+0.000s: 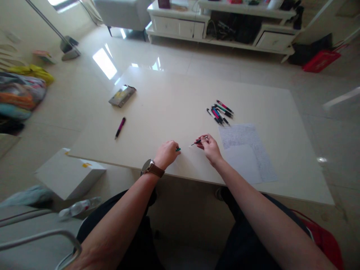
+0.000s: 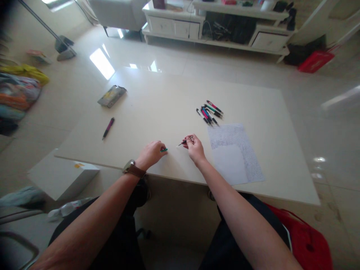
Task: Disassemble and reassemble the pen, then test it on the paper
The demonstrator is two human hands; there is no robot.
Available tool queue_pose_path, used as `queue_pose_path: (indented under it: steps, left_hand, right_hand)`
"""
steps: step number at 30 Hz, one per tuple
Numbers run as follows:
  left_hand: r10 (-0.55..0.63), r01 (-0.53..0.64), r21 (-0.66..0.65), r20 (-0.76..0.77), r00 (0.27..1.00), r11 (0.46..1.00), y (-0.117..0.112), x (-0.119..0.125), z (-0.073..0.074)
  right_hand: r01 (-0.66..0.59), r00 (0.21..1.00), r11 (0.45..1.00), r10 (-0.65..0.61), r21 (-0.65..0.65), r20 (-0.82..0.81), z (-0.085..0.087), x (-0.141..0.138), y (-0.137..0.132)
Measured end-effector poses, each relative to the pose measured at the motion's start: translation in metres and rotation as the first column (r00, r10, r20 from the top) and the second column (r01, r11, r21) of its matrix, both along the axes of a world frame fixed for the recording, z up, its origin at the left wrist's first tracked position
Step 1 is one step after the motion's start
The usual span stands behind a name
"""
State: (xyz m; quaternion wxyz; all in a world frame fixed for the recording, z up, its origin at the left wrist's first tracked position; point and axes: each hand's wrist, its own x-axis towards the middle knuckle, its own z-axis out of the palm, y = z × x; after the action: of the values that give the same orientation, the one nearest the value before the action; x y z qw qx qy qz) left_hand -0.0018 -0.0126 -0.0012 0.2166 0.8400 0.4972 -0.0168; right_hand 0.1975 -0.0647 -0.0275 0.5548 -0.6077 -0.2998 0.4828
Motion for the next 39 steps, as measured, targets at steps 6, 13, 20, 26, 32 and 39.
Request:
queue_pose_path:
  steps: [6, 13, 20, 26, 32, 39]
  left_hand:
    - [0.011, -0.010, 0.019, -0.034, 0.999, 1.000, -0.003, 0.000, 0.004]
    - [0.005, -0.004, 0.030, -0.021, 1.000, 1.000, -0.005, 0.000, 0.002]
    - [0.024, -0.024, 0.007, -0.034, 0.999, 1.000, -0.004, 0.001, 0.003]
    - [0.032, -0.032, 0.019, -0.032, 0.999, 0.999, -0.005, 0.001, 0.003]
    - [0.063, -0.060, 0.046, -0.060, 0.996, 0.997, -0.006, 0.003, 0.008]
    - [0.025, -0.017, 0.101, -0.077, 0.997, 0.995, -0.006, 0.007, 0.004]
  right_hand:
    - [0.000, 1.000, 1.000, 0.000, 0.022, -0.012, -0.001, -0.003, 0.003]
    - [-0.046, 0.999, 0.999, 0.046, 0.014, -0.008, -0.001, -0.007, 0.001]
    - [-0.072, 0.997, 0.997, 0.072, 0.020, 0.001, 0.000, -0.008, 0.000]
    - [-0.067, 0.998, 0.997, 0.067, 0.025, 0.021, 0.000, -0.008, 0.001]
    - [-0.062, 0.997, 0.997, 0.060, 0.038, 0.056, 0.005, -0.004, 0.000]
    - [-0.049, 0.996, 0.998, 0.046, 0.039, 0.071, 0.011, 0.000, -0.001]
